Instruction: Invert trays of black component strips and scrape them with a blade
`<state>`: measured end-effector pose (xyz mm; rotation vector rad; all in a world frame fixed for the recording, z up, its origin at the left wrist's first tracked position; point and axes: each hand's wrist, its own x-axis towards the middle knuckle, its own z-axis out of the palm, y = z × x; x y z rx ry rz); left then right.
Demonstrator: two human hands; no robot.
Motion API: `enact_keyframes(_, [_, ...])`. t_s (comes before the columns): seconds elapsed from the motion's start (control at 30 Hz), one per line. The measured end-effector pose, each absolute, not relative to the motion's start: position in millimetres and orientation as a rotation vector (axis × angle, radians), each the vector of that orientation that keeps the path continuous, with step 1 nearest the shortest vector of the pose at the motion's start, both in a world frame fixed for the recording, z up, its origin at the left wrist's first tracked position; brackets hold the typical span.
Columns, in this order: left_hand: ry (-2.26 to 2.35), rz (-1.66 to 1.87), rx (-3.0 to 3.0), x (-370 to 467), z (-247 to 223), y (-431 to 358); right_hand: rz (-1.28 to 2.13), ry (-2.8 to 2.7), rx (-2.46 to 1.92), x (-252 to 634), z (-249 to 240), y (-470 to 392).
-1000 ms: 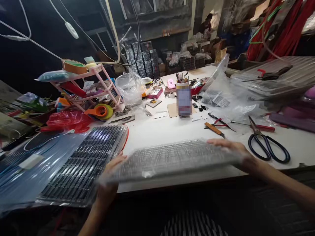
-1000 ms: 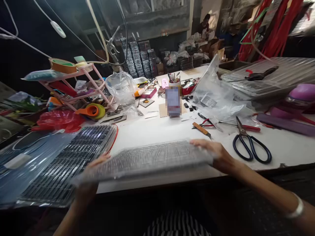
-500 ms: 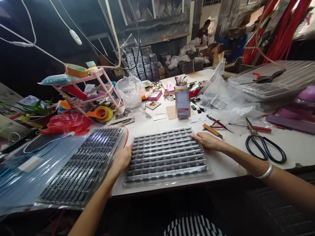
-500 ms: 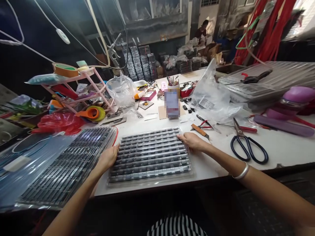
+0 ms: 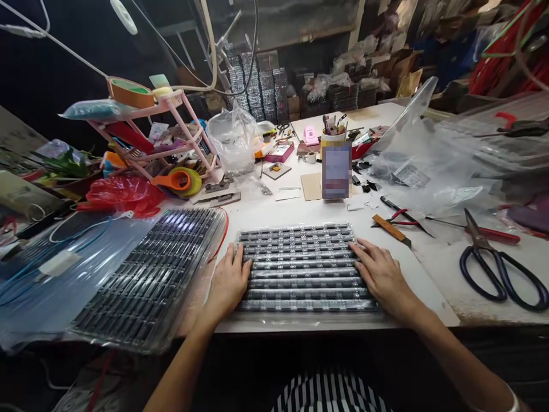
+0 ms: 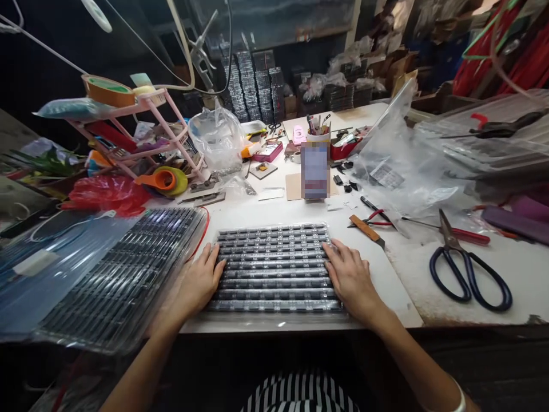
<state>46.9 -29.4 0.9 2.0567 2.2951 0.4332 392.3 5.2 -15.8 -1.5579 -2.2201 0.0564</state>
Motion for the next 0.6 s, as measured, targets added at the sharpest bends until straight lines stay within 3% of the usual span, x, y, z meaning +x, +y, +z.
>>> enact_keyframes(0.13, [2.195,0.469,2.047,35,5,-32,0.063,-2.251,-1.550,388,-18,10])
enact_keyframes(0.37, [2.205,0.974,1.852,33,-10,-63,0.040,-2.227,-1.443,397,-35,-11])
enact_keyframes(0.6, [2.035,0.923,1.826,31,-8,-60,0.111,-2.107,-1.521,382,-34,-11])
